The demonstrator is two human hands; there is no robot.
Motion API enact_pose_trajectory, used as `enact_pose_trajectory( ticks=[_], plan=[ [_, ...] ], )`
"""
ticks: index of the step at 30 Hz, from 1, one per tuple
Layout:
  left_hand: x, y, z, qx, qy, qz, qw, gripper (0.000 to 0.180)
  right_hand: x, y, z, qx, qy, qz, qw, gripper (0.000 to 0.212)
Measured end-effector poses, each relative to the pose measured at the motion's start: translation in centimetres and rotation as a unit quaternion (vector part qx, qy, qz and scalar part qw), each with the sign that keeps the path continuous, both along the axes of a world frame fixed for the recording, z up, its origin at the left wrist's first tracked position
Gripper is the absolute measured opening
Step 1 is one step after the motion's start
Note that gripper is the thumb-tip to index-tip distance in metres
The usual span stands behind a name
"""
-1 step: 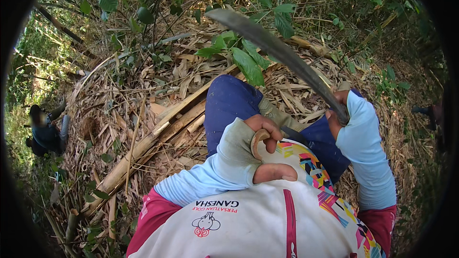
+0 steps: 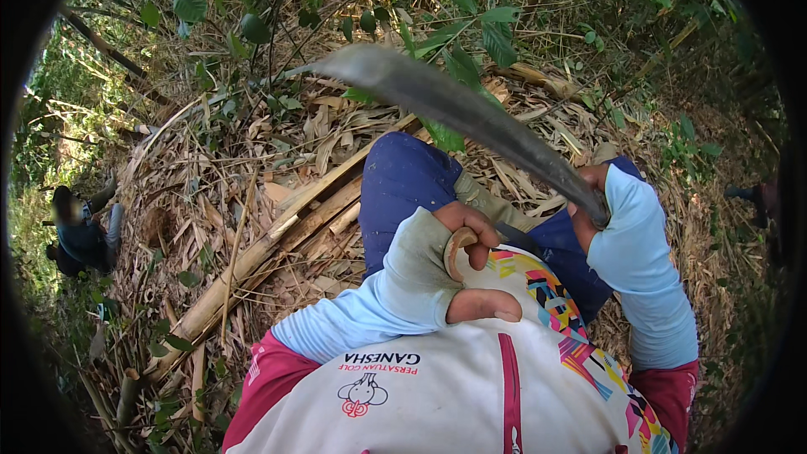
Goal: The person sits on the ground in a bamboo forest and uses a large knife to carve a piece of bamboo. They repeatedly shave the surface of the bamboo segment, rotating it to work on different sides and refining its shape.
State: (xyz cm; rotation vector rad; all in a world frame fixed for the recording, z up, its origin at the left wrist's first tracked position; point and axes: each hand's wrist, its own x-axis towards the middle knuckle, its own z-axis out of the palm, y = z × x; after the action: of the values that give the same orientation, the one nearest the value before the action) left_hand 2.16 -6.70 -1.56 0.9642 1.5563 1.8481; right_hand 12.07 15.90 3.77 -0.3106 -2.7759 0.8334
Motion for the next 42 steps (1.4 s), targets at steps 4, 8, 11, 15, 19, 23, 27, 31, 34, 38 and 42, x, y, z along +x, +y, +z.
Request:
enact_pose_trajectory(
  ticks=[4, 8, 11, 15, 19, 23, 27, 31, 34, 38, 42],
  plan=[
    [-0.2, 0.1, 0.7, -0.034, 0.04, -0.06, 0.997, 0.085, -0.4, -1.4, 2.4, 0.102, -0.018, 0.162, 0.981, 0.023],
    [-0.5, 1.5, -2.1, 0.098, 0.075, -0.07, 0.99, 0.082, -0.6, -2.2, 3.0, 0.22, -0.067, 0.225, 0.947, 0.013],
    [-0.1, 1.7, -2.5, 0.094, 0.075, -0.067, 0.99, 0.082, -0.6, -2.4, 3.5, 0.261, -0.051, 0.236, 0.935, 0.016],
    [0.0, 1.8, -2.2, 0.07, 0.092, -0.078, 0.99, 0.082, -0.6, -2.7, 4.3, 0.255, -0.074, 0.249, 0.931, 0.016],
    [-0.1, 1.6, -3.2, 0.121, 0.051, -0.112, 0.985, 0.093, -0.4, -2.7, 4.2, 0.253, -0.073, 0.258, 0.93, 0.016],
    [0.2, 1.8, -0.9, 0.049, 0.089, -0.094, 0.99, 0.076, -0.2, -2.8, 4.3, 0.258, -0.085, 0.247, 0.93, 0.015],
    [0.3, 1.7, -0.6, 0.026, 0.103, -0.089, 0.99, 0.071, 0.0, -2.6, 4.0, 0.234, -0.065, 0.255, 0.936, 0.013],
    [1.5, 2.0, -1.1, 0.042, 0.18, 0.013, 0.983, 0.06, -0.1, -1.9, 3.6, 0.179, -0.054, 0.216, 0.958, 0.013],
    [1.5, 1.1, 0.1, -0.009, 0.175, -0.049, 0.983, 0.044, -0.4, -0.2, 2.0, 0.167, -0.052, 0.096, 0.98, 0.019],
    [0.4, 0.6, 1.2, -0.046, 0.118, -0.117, 0.985, 0.042, 0.5, 1.6, -0.1, 0.083, -0.082, -0.031, 0.993, 0.028],
    [1.0, 1.3, 0.0, 0.002, -0.089, -0.064, 0.994, 0.055, 0.6, 1.4, -0.4, 0.04, -0.038, -0.026, 0.998, 0.031]
  ],
)
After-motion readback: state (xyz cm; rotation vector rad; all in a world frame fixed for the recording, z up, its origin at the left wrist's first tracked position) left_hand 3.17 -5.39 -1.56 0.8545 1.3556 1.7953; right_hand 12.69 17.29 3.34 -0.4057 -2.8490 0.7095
